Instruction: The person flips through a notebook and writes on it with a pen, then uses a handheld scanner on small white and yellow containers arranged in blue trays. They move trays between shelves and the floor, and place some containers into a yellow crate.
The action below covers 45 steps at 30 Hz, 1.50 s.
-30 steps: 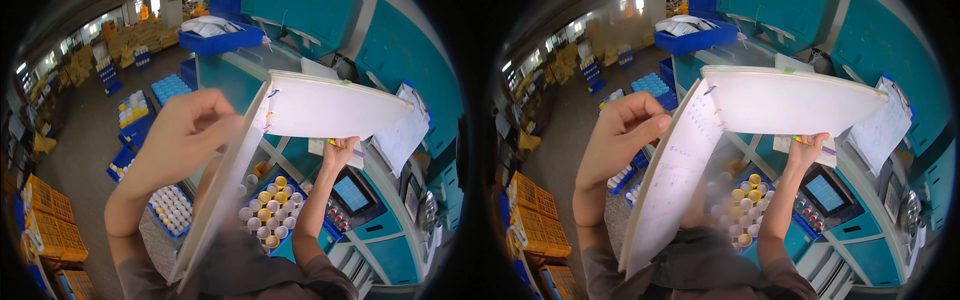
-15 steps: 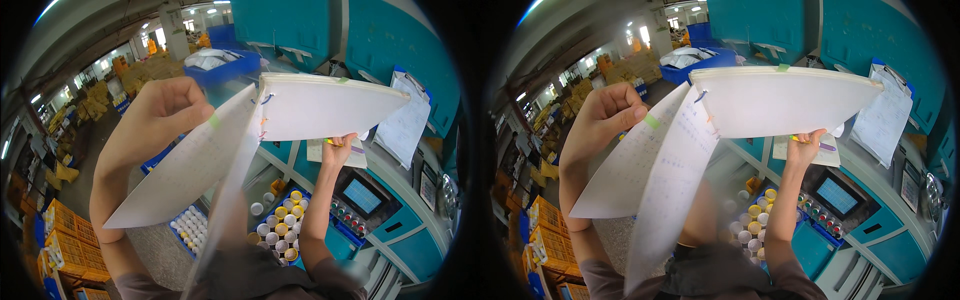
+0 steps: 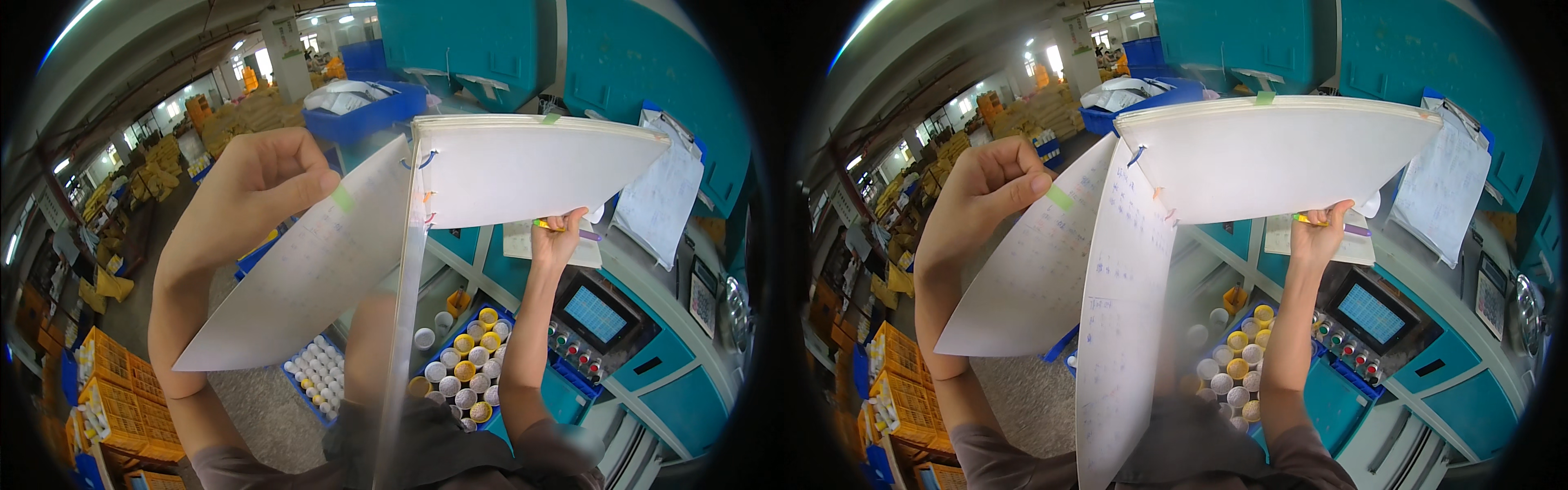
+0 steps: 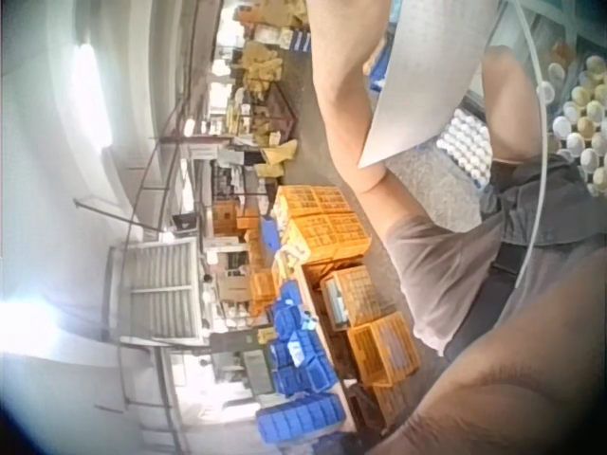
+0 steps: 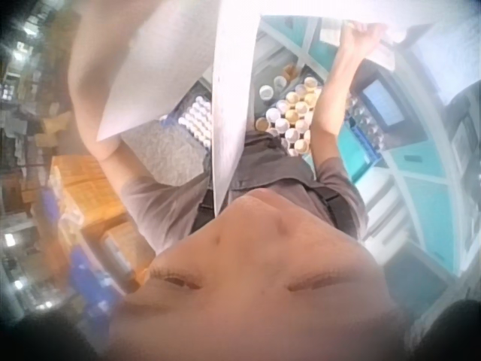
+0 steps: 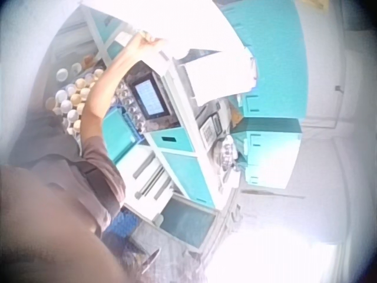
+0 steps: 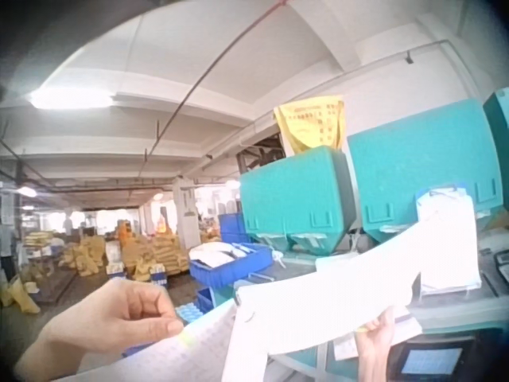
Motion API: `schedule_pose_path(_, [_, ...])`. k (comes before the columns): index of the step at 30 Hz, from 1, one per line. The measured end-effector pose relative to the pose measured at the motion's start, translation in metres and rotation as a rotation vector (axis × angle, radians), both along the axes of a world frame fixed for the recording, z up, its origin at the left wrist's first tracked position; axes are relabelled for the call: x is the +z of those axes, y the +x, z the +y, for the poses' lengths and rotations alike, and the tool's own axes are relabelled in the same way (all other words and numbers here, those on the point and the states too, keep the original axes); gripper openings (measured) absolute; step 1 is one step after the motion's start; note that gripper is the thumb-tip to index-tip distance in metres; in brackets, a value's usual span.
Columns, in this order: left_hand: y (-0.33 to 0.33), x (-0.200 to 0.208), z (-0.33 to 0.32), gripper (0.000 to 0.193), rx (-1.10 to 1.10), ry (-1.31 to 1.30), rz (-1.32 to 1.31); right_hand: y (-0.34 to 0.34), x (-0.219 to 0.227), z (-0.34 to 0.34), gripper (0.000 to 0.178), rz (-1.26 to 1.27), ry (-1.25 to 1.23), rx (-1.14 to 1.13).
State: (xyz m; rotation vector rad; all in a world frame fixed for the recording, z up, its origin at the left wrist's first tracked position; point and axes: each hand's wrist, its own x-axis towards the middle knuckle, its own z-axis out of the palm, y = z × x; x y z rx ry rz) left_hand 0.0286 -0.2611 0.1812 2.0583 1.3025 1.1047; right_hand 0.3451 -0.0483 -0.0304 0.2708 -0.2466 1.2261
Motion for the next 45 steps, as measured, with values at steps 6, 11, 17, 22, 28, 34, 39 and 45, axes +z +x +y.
schedule_pose_path(6, [-0.001, 0.004, -0.006, 0.020, 0.001, 0.028, 0.027, -0.005, 0.000, -0.001, 0.027, 0.035, -0.001, 0.047])
schedule_pose_path(11, [-0.001, 0.004, -0.010, 0.021, -0.012, 0.040, 0.010, -0.007, 0.003, -0.002, 0.027, 0.013, -0.054, 0.038])
schedule_pose_path(17, [-0.003, 0.008, -0.012, 0.023, 0.022, 0.050, 0.131, -0.006, 0.007, -0.003, 0.027, 0.005, -0.016, 0.031])
schedule_pose_path(22, [-0.003, -0.001, -0.006, 0.023, 0.018, 0.072, 0.072, 0.000, 0.011, -0.006, 0.026, -0.038, -0.081, 0.004])
schedule_pose_path(28, [-0.005, 0.002, -0.005, 0.022, 0.038, 0.086, 0.124, -0.003, 0.010, -0.006, 0.024, -0.016, -0.047, 0.060])
schedule_pose_path(34, [-0.003, 0.023, -0.005, 0.022, 0.153, 0.112, 0.402, -0.013, 0.003, 0.003, 0.028, -0.109, -0.038, 0.045])
schedule_pose_path(39, [-0.004, 0.028, -0.008, 0.021, 0.257, 0.106, 0.497, -0.024, 0.005, 0.004, 0.025, -0.085, -0.116, 0.102])
schedule_pose_path(45, [-0.014, 0.018, -0.008, 0.020, 0.266, 0.075, 0.456, -0.022, 0.013, 0.007, 0.024, -0.106, -0.140, 0.122])
